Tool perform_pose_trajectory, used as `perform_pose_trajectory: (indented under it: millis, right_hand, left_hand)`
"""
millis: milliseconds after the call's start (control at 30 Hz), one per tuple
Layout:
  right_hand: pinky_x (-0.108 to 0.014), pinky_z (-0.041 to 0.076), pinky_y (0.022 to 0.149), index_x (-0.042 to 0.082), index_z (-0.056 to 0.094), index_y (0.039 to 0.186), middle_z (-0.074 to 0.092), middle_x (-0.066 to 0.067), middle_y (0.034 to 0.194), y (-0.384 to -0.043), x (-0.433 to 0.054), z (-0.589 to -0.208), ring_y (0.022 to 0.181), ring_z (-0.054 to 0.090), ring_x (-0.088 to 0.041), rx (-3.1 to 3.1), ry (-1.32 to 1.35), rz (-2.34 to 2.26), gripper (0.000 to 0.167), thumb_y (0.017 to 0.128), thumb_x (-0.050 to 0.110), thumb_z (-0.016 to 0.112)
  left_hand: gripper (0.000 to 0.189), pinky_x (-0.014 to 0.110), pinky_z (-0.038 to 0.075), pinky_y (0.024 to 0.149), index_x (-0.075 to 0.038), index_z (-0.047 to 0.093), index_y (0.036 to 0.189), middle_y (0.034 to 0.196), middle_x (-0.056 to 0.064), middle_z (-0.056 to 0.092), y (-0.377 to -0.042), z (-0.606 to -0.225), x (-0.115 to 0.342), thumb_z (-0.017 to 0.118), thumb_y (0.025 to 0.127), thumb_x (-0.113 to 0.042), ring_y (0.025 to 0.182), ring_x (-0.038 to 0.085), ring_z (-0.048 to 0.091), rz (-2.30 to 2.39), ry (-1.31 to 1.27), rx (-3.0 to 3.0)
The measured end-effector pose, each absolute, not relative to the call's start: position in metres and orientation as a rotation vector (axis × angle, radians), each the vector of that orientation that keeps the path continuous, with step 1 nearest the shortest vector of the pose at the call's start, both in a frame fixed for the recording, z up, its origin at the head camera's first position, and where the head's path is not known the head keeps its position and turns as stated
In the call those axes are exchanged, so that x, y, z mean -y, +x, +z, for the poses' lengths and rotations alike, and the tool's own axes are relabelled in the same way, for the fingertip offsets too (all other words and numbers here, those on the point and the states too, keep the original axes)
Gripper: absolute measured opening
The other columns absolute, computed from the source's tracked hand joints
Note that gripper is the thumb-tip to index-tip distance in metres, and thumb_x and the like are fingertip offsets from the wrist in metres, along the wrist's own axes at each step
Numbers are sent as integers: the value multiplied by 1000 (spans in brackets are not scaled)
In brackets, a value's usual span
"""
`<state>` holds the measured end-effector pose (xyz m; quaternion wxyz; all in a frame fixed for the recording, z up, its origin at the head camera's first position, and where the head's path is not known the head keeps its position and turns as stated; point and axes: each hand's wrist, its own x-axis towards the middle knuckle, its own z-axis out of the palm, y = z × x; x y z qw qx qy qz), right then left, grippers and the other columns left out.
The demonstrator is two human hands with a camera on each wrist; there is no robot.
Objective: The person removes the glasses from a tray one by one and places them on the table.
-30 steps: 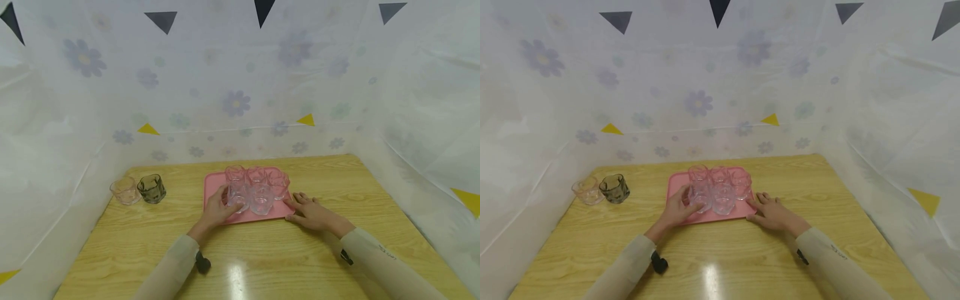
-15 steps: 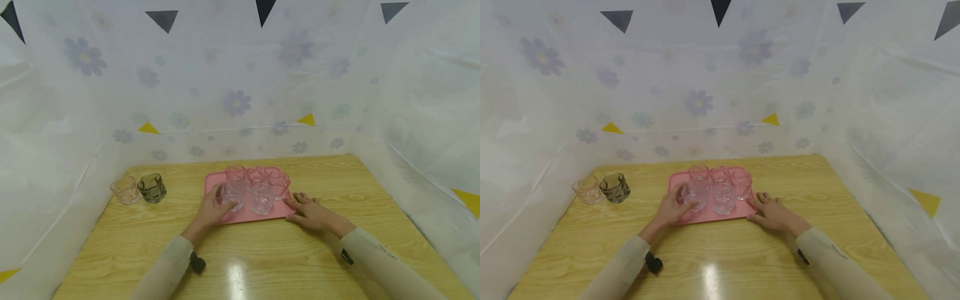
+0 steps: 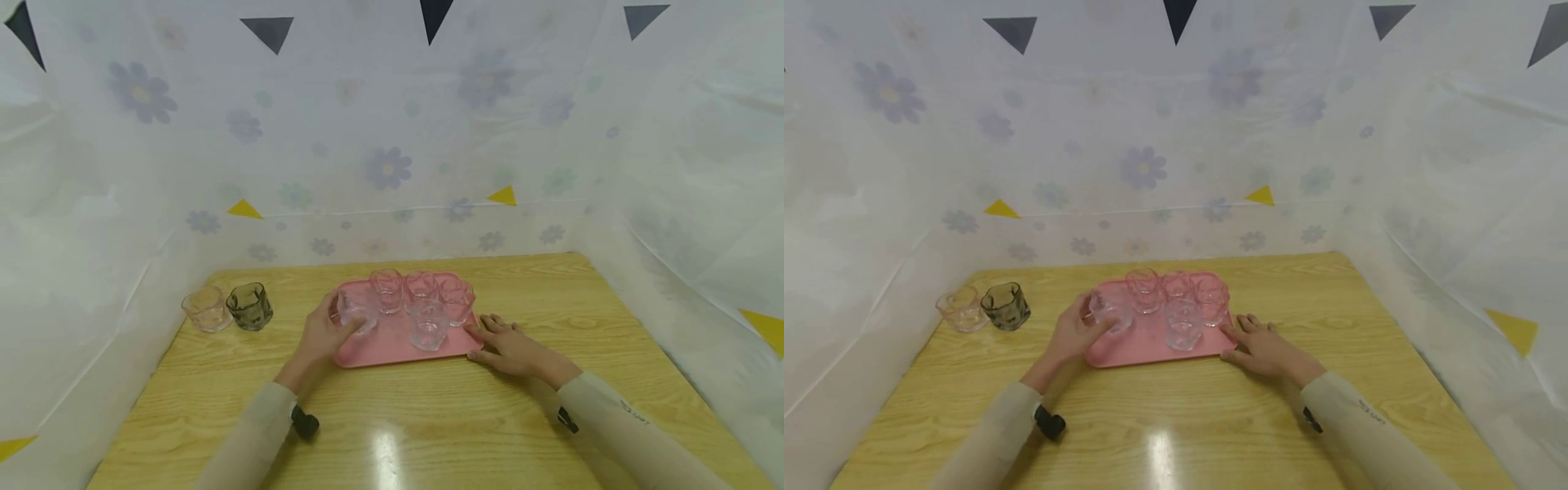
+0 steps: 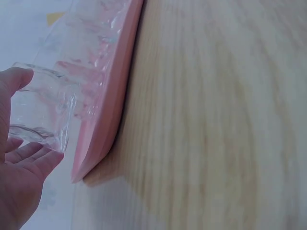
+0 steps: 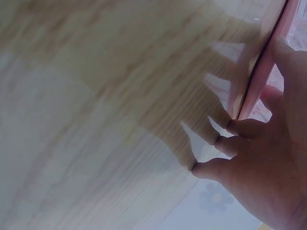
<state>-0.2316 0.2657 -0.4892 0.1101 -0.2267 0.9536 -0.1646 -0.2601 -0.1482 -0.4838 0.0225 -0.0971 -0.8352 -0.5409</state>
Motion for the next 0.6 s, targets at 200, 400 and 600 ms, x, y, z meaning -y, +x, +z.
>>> perform_pose_trajectory:
  millis: [200, 400, 600]
  right_hand:
    - [-85, 14, 118, 15, 38, 165, 24, -33, 169, -231, -265, -488, 158, 18, -55, -2801, -664, -486, 75, 106, 61, 50]
    - [-84, 14, 118, 15, 38, 165, 24, -33, 169, -231, -266, -489, 158, 19, -55, -2804, -668, -486, 76, 106, 62, 49]
    - [-84, 15, 118, 15, 37, 165, 24, -33, 169, -232, -267, -490, 158, 18, -55, -2804, -674, -481, 76, 107, 62, 49]
  left_hand:
    - [83, 54, 47, 117, -5, 38, 161, 154, 23, 53, -264, -481, 166, 79, 96, -37, 143, 44, 52, -1611, -335, 2566]
    - [87, 53, 45, 119, -4, 34, 162, 156, 23, 51, -266, -478, 183, 78, 97, -41, 146, 43, 49, -1576, -277, 2567]
    - [96, 53, 41, 123, -3, 26, 166, 162, 23, 44, -272, -479, 203, 76, 97, -48, 151, 42, 43, -1562, -208, 2584]
